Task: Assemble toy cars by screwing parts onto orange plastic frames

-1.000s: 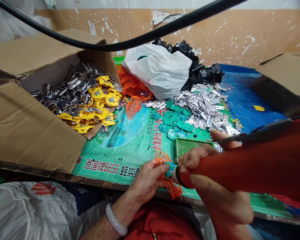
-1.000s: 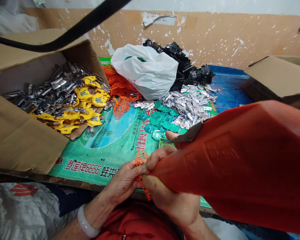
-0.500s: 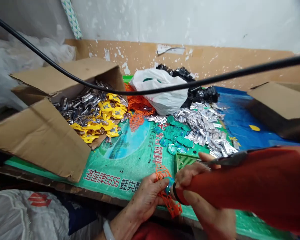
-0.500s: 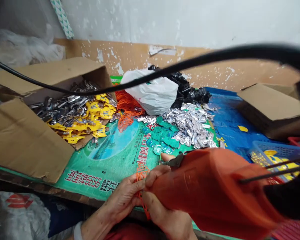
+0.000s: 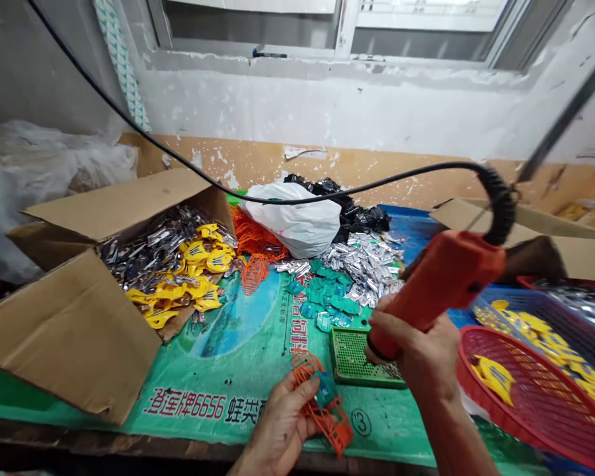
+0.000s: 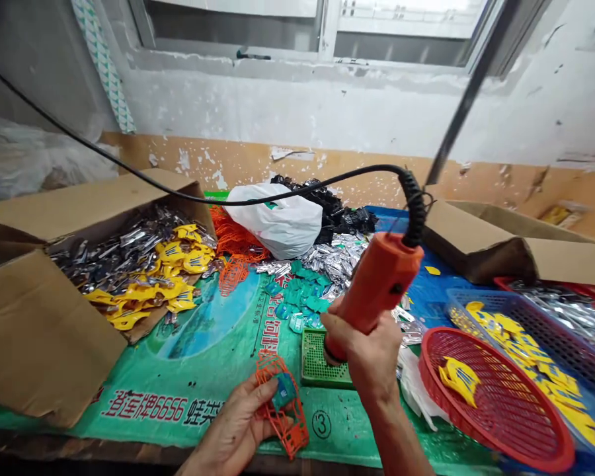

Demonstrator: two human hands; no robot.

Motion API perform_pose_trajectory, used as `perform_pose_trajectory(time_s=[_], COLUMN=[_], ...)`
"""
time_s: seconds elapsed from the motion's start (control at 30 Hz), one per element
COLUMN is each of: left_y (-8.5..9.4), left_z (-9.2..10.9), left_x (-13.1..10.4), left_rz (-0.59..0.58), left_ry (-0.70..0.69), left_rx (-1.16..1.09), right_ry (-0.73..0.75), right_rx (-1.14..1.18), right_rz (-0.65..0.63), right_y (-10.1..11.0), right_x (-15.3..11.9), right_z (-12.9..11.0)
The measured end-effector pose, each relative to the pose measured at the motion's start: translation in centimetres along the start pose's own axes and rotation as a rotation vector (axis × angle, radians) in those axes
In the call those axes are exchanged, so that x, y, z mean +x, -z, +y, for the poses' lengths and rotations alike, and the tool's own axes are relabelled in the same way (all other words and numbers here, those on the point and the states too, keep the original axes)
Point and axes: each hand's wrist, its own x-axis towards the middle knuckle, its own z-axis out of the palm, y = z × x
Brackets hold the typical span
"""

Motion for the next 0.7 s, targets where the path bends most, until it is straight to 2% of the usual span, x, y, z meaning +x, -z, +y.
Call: perform_pose_trajectory(time_s=[0.07, 0.13, 0.23, 0.27, 0.3, 0.33, 0.37, 0.4, 0.5, 0.6, 0.7], left_y=[0.1, 0.3, 0.7, 0.9, 1.1, 1.3, 1.5, 1.6, 2.0, 2.5, 3.6], left_z=[-0.1, -0.1, 0.2, 0.4, 0.6, 0.8, 1.0, 1.3, 1.8, 2.2, 2.5], left_x=[-0.1, -0.2, -0.1, 0.0, 0.0, 0.1, 0.1, 0.1, 0.3, 0.6, 1.3], left_rz=[0.003, 0.002, -0.001, 0.0, 0.003, 0.007, 0.012, 0.019, 0.042, 0.04, 0.001], left_ry=[0.001, 0.004, 0.006, 0.0, -0.006, -0.012, -0.02, -0.026, -0.01, 0.019, 0.013], left_rx=[-0.008, -0.02, -0.038, -0.045, -0.053, -0.064, -0.075, -0.081, -0.071, -0.074, -0.096], right_ry=[0.065, 0.189, 0.522, 0.636, 0.72, 0.774, 0.796, 0.784, 0.726, 0.664, 0.658], right_rx=[-0.166, -0.324, -0.515, -0.589, -0.667, -0.76, -0.927, -1.006, -1.151, -1.3, -1.389], right_rz=[0.1, 0.211, 0.399, 0.414, 0.371, 0.259, 0.032, -0.14, -0.446, -0.658, -0.78], right_y=[0.0, -0.1, -0.8, -1.3, -2.0, -2.9, -4.0, -5.3, -9.4, -12.7, -14.4], right_x=[1.1, 1.4, 1.4, 1.5, 1.9, 2.5, 3.4, 4.5, 8.4, 11.4, 12.7], right_z=[-0.1, 0.1, 1.4, 2.0, 2.8, 3.6, 4.5, 5.3, 7.8, 9.7, 11.0])
